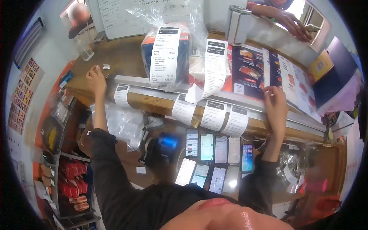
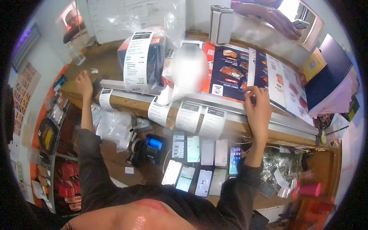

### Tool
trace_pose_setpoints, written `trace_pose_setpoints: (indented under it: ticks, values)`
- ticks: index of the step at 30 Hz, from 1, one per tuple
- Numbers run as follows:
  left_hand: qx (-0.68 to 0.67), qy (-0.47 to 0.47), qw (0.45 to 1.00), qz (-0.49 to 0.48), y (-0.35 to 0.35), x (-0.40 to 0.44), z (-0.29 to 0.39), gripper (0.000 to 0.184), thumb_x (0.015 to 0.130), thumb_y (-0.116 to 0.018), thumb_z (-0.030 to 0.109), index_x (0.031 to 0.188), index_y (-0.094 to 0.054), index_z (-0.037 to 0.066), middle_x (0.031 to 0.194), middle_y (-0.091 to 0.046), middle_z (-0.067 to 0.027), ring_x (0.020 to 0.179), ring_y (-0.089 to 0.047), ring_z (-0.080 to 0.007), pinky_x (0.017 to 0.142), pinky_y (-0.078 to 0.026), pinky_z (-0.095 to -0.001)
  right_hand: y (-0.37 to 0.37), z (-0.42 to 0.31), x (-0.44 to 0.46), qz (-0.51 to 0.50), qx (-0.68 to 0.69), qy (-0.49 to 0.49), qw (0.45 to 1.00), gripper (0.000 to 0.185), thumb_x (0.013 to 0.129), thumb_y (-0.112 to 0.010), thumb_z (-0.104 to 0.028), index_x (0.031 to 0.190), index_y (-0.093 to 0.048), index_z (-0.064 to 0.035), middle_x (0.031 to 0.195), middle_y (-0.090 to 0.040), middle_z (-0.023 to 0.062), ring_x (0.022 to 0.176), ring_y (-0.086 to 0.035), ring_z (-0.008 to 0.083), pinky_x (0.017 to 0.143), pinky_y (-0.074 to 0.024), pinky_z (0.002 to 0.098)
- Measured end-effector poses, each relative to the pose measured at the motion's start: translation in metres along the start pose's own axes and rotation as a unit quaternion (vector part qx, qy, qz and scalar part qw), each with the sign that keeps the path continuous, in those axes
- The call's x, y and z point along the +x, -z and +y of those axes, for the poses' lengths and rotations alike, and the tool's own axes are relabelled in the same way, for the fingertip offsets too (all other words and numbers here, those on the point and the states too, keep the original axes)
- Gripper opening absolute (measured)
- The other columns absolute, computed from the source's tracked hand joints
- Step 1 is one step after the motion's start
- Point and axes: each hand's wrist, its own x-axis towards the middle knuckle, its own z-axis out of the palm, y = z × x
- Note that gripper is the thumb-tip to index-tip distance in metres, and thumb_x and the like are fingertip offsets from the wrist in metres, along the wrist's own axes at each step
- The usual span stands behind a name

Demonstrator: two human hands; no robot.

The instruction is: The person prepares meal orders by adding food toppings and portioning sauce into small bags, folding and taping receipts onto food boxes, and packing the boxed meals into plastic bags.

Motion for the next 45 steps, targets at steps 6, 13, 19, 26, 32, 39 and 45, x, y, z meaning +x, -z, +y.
trace_pose_setpoints:
  ticks: [6, 13, 19, 26, 32, 39, 45]
  values:
    - [0.001, 0.005, 1.000, -0.015, 0.002, 0.004, -0.005, 0.049, 0.095, -0.036, 0.048, 0.121, -0.054, 0.011, 0.129, -0.043, -0.0175, 0.119, -0.042, -0.0341, 0.099, -0.032, -0.0423, -0.008, 0.003, 0.003, -0.038, -0.041, 0.121, 0.991, 0.006, 0.078, -0.054, -0.004, 0.077, -0.058, -0.0077, 0.087, -0.053, 0.0062, 0.082, -0.053, 0.0254, 0.070, -0.0436, 0.0368]
    - [-0.019, -0.005, 1.000, -0.008, -0.001, 0.004, -0.004, 0.049, 0.095, -0.036, 0.046, 0.119, -0.056, 0.009, 0.126, -0.046, -0.0197, 0.118, -0.043, -0.0348, 0.098, -0.034, -0.0433, 0.000, -0.026, 0.101, -0.083, 0.063, 0.253, 0.962, 0.002, 0.078, -0.054, -0.002, 0.077, -0.053, -0.0014, 0.082, -0.054, 0.0123, 0.080, -0.054, 0.0307, 0.071, -0.0419, 0.0399]
    - [0.008, 0.008, 1.000, -0.021, 0.003, 0.000, 0.001, 0.050, 0.094, -0.034, 0.048, 0.122, -0.055, 0.012, 0.131, -0.043, -0.0188, 0.122, -0.040, -0.0338, 0.101, -0.031, -0.0420, -0.080, -0.050, 0.186, 0.041, 0.129, 0.302, 0.944, 0.003, 0.080, -0.053, -0.004, 0.083, -0.054, -0.0040, 0.081, -0.055, 0.0138, 0.080, -0.055, 0.0326, 0.069, -0.0423, 0.0406]
    - [-0.023, 0.028, 0.997, -0.062, 0.002, 0.004, -0.004, 0.053, 0.094, -0.031, 0.052, 0.126, -0.051, 0.015, 0.136, -0.038, -0.0189, 0.129, -0.033, -0.0335, 0.105, -0.024, -0.0448, -0.121, -0.049, 0.151, 0.033, 0.080, 0.279, 0.956, 0.013, 0.078, -0.058, -0.007, 0.090, -0.058, -0.0061, 0.089, -0.056, 0.0131, 0.083, -0.057, 0.0345, 0.072, -0.0444, 0.0420]
    - [-0.011, 0.008, 0.998, -0.061, 0.002, 0.002, -0.007, 0.053, 0.095, -0.030, 0.050, 0.125, -0.052, 0.012, 0.134, -0.040, -0.0197, 0.128, -0.032, -0.0331, 0.106, -0.023, -0.0439, -0.128, -0.043, 0.150, -0.025, 0.101, 0.260, 0.960, 0.020, 0.078, -0.060, -0.005, 0.098, -0.059, -0.0063, 0.095, -0.054, 0.0136, 0.090, -0.055, 0.0339, 0.076, -0.0440, 0.0401]
    - [-0.006, -0.002, 0.996, -0.086, -0.001, 0.005, -0.006, 0.052, 0.095, -0.031, 0.049, 0.122, -0.054, 0.011, 0.131, -0.043, -0.0179, 0.126, -0.034, -0.0336, 0.105, -0.024, -0.0435, -0.078, -0.106, 0.178, 0.133, 0.174, 0.335, 0.917, 0.011, 0.081, -0.063, -0.011, 0.089, -0.063, -0.0041, 0.086, -0.063, 0.0096, 0.079, -0.061, 0.0237, 0.075, -0.0457, 0.0340]
    - [0.032, -0.074, 0.991, -0.108, -0.003, 0.012, -0.005, 0.048, 0.095, -0.032, 0.046, 0.118, -0.056, 0.012, 0.127, -0.049, -0.0159, 0.123, -0.039, -0.0316, 0.103, -0.026, -0.0460, -0.108, -0.245, 0.201, -0.238, -0.053, 0.284, 0.927, 0.068, 0.074, -0.061, -0.063, 0.109, -0.064, -0.0045, 0.098, -0.066, 0.0196, 0.086, -0.064, 0.0305, 0.078, -0.0487, 0.0419]
